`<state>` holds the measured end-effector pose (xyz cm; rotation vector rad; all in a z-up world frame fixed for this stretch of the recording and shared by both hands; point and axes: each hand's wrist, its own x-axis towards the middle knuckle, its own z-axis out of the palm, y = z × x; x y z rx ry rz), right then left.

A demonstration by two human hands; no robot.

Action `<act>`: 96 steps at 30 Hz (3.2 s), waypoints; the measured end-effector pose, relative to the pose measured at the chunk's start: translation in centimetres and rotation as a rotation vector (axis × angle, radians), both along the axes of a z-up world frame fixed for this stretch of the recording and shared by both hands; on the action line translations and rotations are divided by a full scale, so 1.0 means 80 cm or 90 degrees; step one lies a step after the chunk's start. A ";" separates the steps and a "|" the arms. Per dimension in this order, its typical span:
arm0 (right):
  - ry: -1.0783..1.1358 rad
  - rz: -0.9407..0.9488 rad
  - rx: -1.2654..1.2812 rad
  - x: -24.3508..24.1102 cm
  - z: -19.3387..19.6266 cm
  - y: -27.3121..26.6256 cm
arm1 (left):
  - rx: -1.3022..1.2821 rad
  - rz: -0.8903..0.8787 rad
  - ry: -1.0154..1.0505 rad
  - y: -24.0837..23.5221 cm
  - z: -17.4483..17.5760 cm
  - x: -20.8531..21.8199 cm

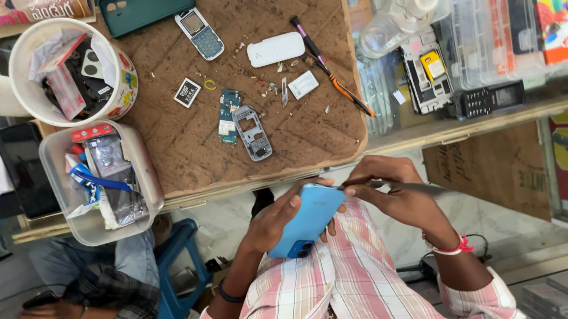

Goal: The person holds a light blue smartphone and removes a protective film from its back surface. They then use a black packet labeled 'Super X' to wipe the phone's back repeatedly, smoothing the surface.

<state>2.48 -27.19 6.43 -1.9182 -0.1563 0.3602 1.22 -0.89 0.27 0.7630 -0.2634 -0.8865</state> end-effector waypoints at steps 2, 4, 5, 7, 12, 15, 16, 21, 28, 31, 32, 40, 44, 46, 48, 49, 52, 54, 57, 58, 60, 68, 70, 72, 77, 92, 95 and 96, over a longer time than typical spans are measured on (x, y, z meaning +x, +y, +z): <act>-0.056 0.048 0.012 0.014 -0.002 -0.012 | -0.004 -0.021 0.001 -0.007 0.002 0.014; -0.053 0.075 -0.006 0.027 -0.002 -0.022 | -0.038 -0.042 0.015 -0.015 0.004 0.026; -0.023 0.077 -0.030 0.032 0.000 -0.026 | -0.028 -0.036 0.007 -0.019 0.005 0.031; -0.036 0.113 -0.047 0.047 0.004 -0.034 | -0.007 -0.024 -0.008 -0.025 0.005 0.037; -0.200 0.198 0.028 0.091 0.009 -0.050 | -0.017 0.018 0.015 -0.044 -0.007 0.054; -0.077 0.182 0.014 0.119 0.009 -0.058 | -0.002 0.053 0.019 -0.055 -0.014 0.065; -0.093 0.206 0.005 0.128 0.009 -0.061 | 0.011 0.065 0.019 -0.057 -0.015 0.068; -0.141 0.268 -0.022 0.172 0.003 -0.069 | -0.035 0.109 0.034 -0.070 -0.023 0.094; -0.063 0.215 -0.016 0.181 -0.027 -0.057 | -0.074 0.200 0.152 -0.085 -0.053 0.065; 0.001 0.149 0.019 0.158 -0.044 -0.054 | -0.090 0.221 0.235 -0.088 -0.078 0.047; 0.009 0.129 0.014 0.154 -0.049 -0.053 | -0.098 0.230 0.241 -0.090 -0.086 0.043; 0.030 0.109 0.097 0.152 -0.020 -0.050 | -0.232 0.240 0.145 -0.097 -0.058 0.044; 0.038 0.106 0.164 0.136 0.004 -0.052 | -0.237 0.245 0.152 -0.104 -0.023 0.044; -0.045 0.120 0.041 0.124 0.014 -0.059 | -0.211 0.259 0.154 -0.108 -0.011 0.036; -0.053 0.139 -0.006 0.122 0.013 -0.067 | -0.197 0.252 0.131 -0.110 -0.009 0.033; -0.051 0.153 -0.017 0.118 0.008 -0.068 | -0.178 0.257 0.124 -0.109 -0.009 0.027; -0.023 0.044 0.016 0.093 0.000 -0.067 | -0.155 0.263 0.115 -0.108 -0.010 0.017; 0.007 -0.005 0.110 0.086 -0.005 -0.062 | -0.153 0.275 0.108 -0.112 -0.008 0.016; 0.068 -0.005 0.230 0.080 -0.013 -0.058 | -0.151 0.299 0.072 -0.117 -0.013 0.013; 0.090 0.006 0.263 0.079 -0.014 -0.058 | -0.153 0.306 0.056 -0.117 -0.014 0.011; 0.101 0.007 0.282 0.079 -0.014 -0.058 | -0.168 0.301 0.086 -0.117 -0.014 0.009; -0.015 0.018 0.126 0.059 0.001 -0.051 | -0.149 0.324 0.071 -0.110 0.000 -0.014; -0.062 0.013 0.100 0.052 0.007 -0.046 | -0.138 0.338 0.042 -0.110 0.004 -0.019; -0.112 0.014 0.025 0.042 0.017 -0.046 | -0.131 0.352 0.020 -0.110 0.009 -0.024; -0.181 0.052 0.028 0.032 0.014 -0.041 | -0.150 0.344 0.010 -0.107 0.012 -0.027; -0.093 0.028 0.205 0.030 0.001 -0.030 | -0.097 0.425 -0.001 -0.111 0.011 -0.043; -0.089 -0.003 0.237 0.023 -0.006 -0.027 | -0.078 0.420 -0.009 -0.108 0.012 -0.039; -0.122 -0.002 0.199 0.023 -0.009 -0.028 | -0.101 0.400 -0.006 -0.104 0.013 -0.037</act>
